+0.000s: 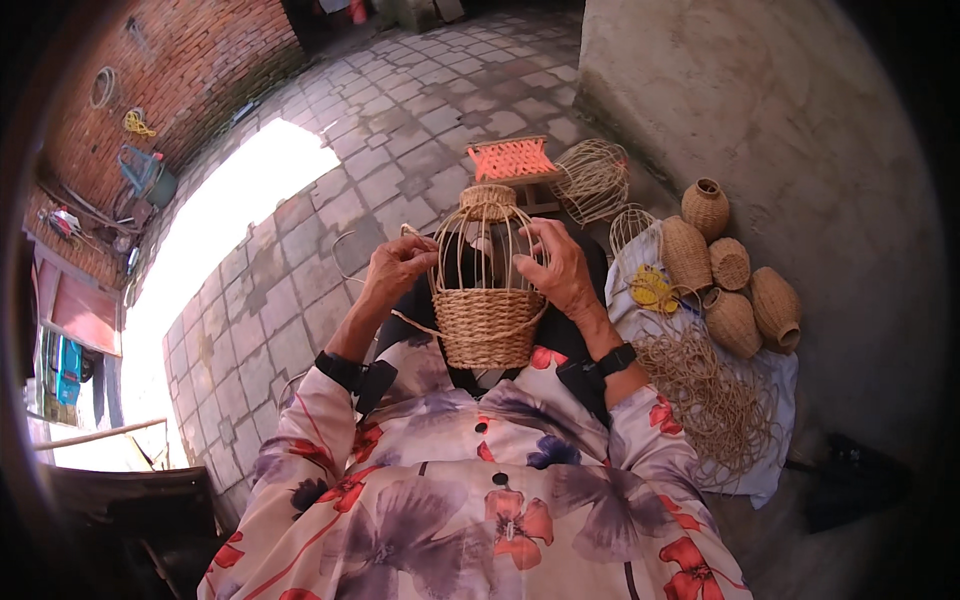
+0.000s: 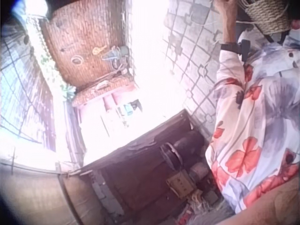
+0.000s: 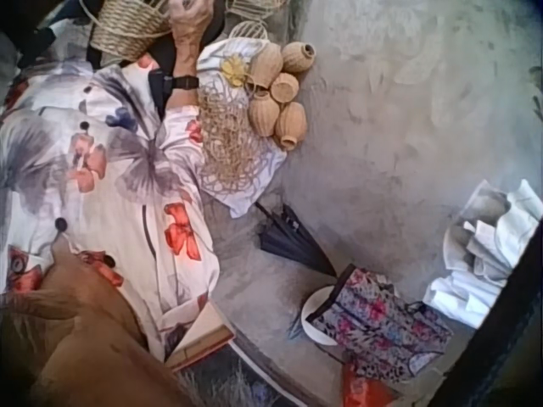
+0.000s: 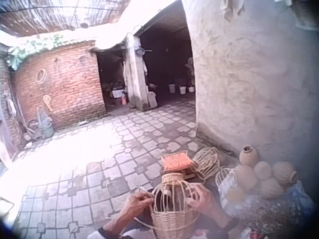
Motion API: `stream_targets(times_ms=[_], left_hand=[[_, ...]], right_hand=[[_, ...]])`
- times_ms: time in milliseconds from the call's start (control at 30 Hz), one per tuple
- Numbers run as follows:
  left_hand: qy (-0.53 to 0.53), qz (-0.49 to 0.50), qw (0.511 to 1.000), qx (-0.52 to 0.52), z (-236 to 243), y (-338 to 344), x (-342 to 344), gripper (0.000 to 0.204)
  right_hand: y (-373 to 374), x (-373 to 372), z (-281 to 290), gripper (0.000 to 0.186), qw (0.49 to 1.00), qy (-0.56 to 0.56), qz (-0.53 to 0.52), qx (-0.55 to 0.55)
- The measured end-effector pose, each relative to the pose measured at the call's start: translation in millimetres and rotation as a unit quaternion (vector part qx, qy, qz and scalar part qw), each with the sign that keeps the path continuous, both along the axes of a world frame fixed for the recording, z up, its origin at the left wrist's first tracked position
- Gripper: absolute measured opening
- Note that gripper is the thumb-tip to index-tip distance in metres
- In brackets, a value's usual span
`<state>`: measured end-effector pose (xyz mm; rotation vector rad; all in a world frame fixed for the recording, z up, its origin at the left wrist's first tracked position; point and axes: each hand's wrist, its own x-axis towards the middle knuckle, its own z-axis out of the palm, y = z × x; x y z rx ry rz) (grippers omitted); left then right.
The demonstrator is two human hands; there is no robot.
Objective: Weaving a small basket using wicker or bamboo strands.
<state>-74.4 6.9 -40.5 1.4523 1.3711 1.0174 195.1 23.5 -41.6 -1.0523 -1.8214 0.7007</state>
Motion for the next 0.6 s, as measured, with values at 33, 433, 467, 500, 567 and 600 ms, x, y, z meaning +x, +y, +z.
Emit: stream_targets(times_ms=[33,433,467,500,567,600], left_hand=[[0.074,0.025,0.994,0.073,-2.4,-1.0,4.4,0.016],[0.156,0.082,0.978,0.113,-0.2,-5.6,26.4,0.028],[0.156,0.082,0.978,0.115,-0.2,-5.2,26.2,0.028],[0.159,0.080,0.976,0.121,-0.2,-4.9,25.6,0.030],[0.162,0.079,0.975,0.127,-1.7,-6.4,24.1,0.032],[0.106,0.081,0.985,0.111,-4.4,-6.8,22.1,0.033]], right_hand=[[-0.3,0.1,0.0,0.039,1.000,-0.002,0.000,-0.003],[-0.7,-2.4,-5.5,0.063,0.997,0.026,-0.027,-0.061],[-0.4,-2.5,-5.6,0.063,0.998,0.027,-0.028,-0.059],[0.1,-2.5,-5.6,0.064,0.997,0.031,-0.028,-0.065],[0.1,-2.3,-6.0,0.066,0.996,0.036,-0.029,-0.072],[0.3,-2.3,-6.2,0.067,0.997,0.037,-0.029,-0.069]])
